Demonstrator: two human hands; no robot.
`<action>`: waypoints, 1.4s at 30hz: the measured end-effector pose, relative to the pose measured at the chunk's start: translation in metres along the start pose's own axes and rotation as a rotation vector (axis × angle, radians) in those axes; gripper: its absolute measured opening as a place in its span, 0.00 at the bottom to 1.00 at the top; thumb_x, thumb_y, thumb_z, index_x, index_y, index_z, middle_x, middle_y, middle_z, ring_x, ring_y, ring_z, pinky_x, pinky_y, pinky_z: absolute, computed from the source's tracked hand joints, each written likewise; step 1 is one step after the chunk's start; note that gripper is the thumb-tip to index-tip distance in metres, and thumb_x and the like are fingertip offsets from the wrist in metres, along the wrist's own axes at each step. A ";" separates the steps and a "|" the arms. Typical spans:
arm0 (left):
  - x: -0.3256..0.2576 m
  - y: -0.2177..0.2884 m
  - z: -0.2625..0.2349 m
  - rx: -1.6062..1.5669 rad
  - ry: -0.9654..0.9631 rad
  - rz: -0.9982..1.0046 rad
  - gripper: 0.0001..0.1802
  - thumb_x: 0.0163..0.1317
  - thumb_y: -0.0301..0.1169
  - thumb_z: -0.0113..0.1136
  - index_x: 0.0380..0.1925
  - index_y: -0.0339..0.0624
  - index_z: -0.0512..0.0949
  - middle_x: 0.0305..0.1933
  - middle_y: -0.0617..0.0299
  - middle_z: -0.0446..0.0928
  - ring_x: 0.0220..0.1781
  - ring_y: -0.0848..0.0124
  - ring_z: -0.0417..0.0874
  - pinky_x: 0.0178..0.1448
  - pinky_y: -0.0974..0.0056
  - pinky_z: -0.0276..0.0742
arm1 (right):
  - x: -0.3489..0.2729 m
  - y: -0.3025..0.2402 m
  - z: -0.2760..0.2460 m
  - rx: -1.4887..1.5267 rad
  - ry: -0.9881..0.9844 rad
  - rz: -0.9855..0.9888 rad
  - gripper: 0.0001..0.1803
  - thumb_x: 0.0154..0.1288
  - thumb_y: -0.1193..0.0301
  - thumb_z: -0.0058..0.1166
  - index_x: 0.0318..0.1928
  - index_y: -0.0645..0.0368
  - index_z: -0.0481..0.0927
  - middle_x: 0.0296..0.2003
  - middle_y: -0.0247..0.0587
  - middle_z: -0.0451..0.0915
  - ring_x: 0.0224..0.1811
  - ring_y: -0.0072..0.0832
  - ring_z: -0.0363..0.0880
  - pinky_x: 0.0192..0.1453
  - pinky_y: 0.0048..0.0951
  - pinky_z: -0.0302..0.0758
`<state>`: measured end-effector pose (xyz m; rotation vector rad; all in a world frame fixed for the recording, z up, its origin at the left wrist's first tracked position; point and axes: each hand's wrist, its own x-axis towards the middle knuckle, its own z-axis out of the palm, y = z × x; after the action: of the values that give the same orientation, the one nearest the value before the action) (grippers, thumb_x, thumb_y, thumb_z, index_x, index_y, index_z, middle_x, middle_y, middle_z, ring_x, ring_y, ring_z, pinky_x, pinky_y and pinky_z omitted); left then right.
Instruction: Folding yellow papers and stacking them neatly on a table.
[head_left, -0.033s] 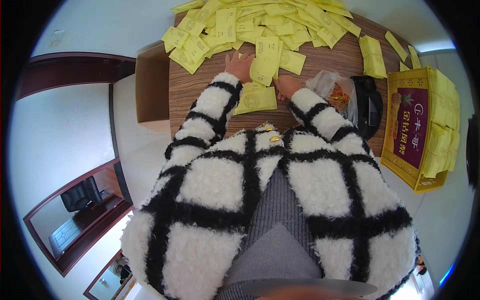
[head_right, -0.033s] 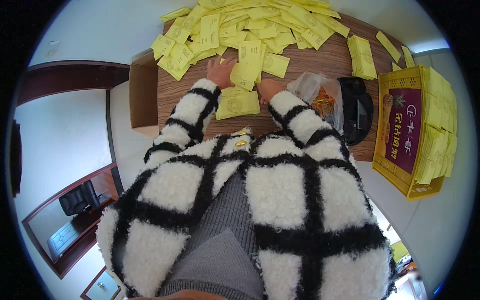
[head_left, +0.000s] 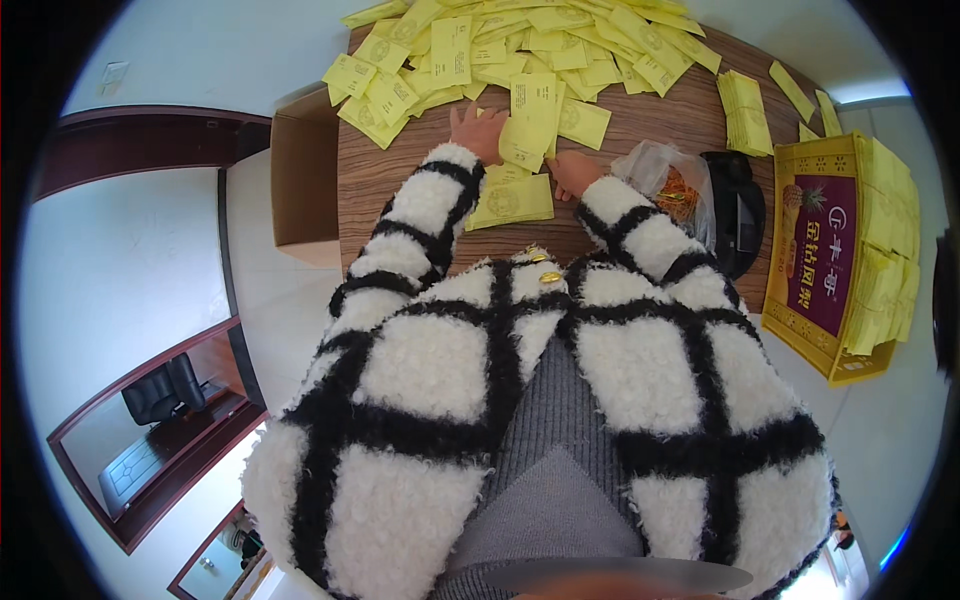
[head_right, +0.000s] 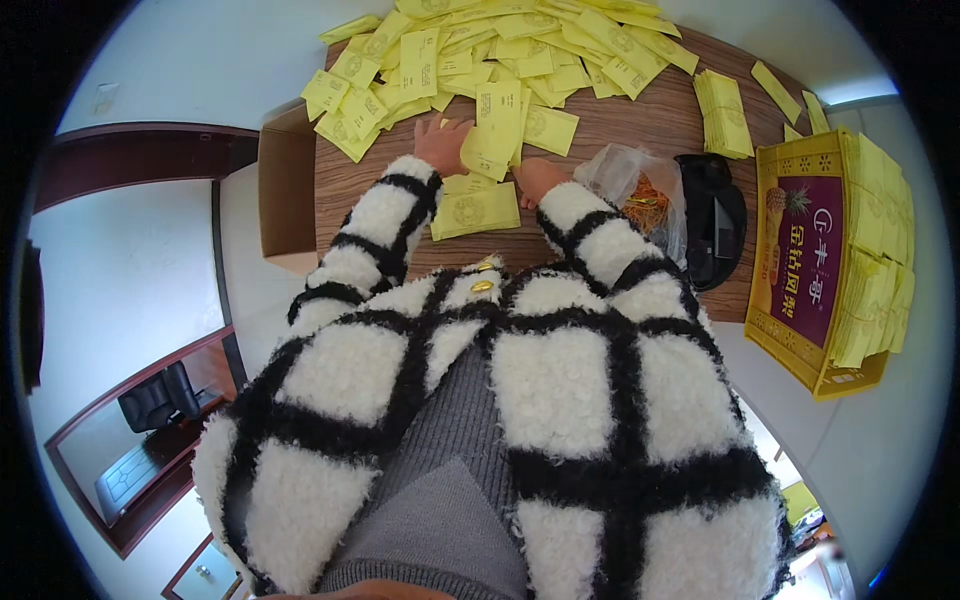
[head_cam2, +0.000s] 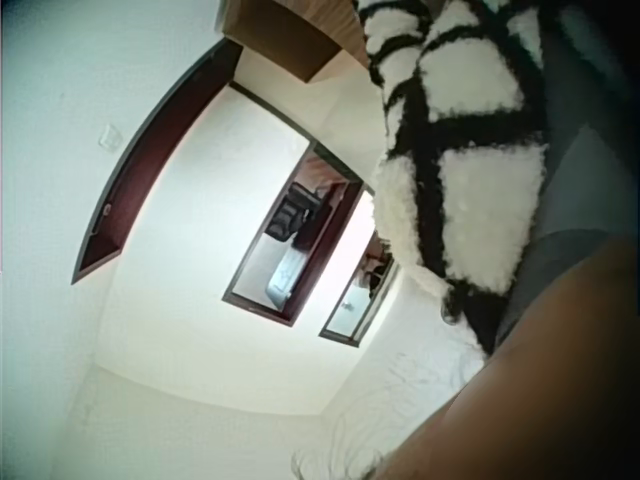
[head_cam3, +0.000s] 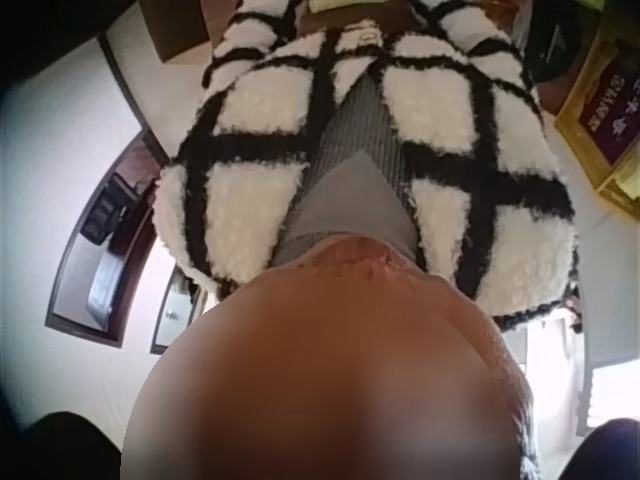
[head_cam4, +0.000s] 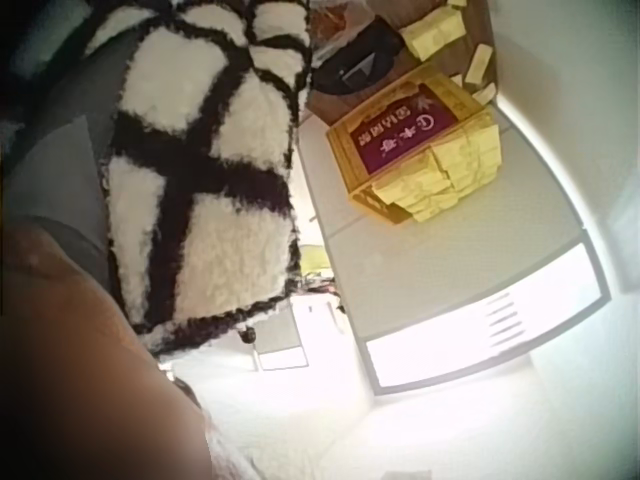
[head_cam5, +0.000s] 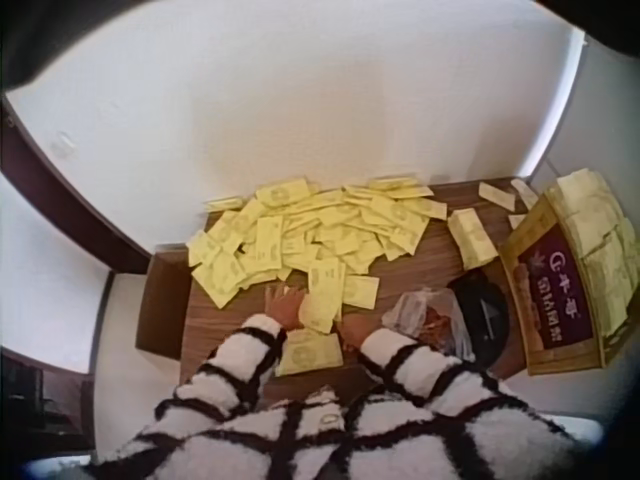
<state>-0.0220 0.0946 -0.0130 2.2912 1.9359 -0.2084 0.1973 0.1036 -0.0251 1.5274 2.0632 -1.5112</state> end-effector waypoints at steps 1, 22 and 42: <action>0.004 0.004 -0.004 -0.004 -0.002 0.013 0.48 0.37 0.45 0.79 0.63 0.54 0.69 0.64 0.53 0.67 0.71 0.50 0.62 0.73 0.31 0.51 | 0.002 0.006 -0.001 0.005 0.005 0.011 0.25 0.76 0.58 0.34 0.31 0.64 0.78 0.21 0.39 0.84 0.20 0.29 0.82 0.29 0.34 0.78; -0.106 0.039 0.026 -0.462 0.268 0.133 0.18 0.40 0.25 0.71 0.32 0.48 0.74 0.41 0.58 0.73 0.49 0.55 0.74 0.51 0.55 0.73 | 0.013 0.029 0.010 -0.035 0.016 -0.056 0.27 0.75 0.58 0.33 0.31 0.64 0.80 0.22 0.41 0.84 0.21 0.30 0.83 0.31 0.35 0.79; -0.110 0.059 0.041 -0.257 0.028 0.086 0.46 0.36 0.45 0.77 0.61 0.50 0.70 0.56 0.56 0.72 0.61 0.55 0.71 0.64 0.52 0.64 | 0.015 0.035 0.003 0.029 0.021 -0.040 0.26 0.75 0.58 0.34 0.32 0.66 0.78 0.20 0.43 0.83 0.19 0.32 0.82 0.30 0.35 0.78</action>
<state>0.0169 -0.0296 -0.0315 2.2108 1.7553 0.0778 0.2171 0.1094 -0.0576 1.5281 2.1042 -1.5522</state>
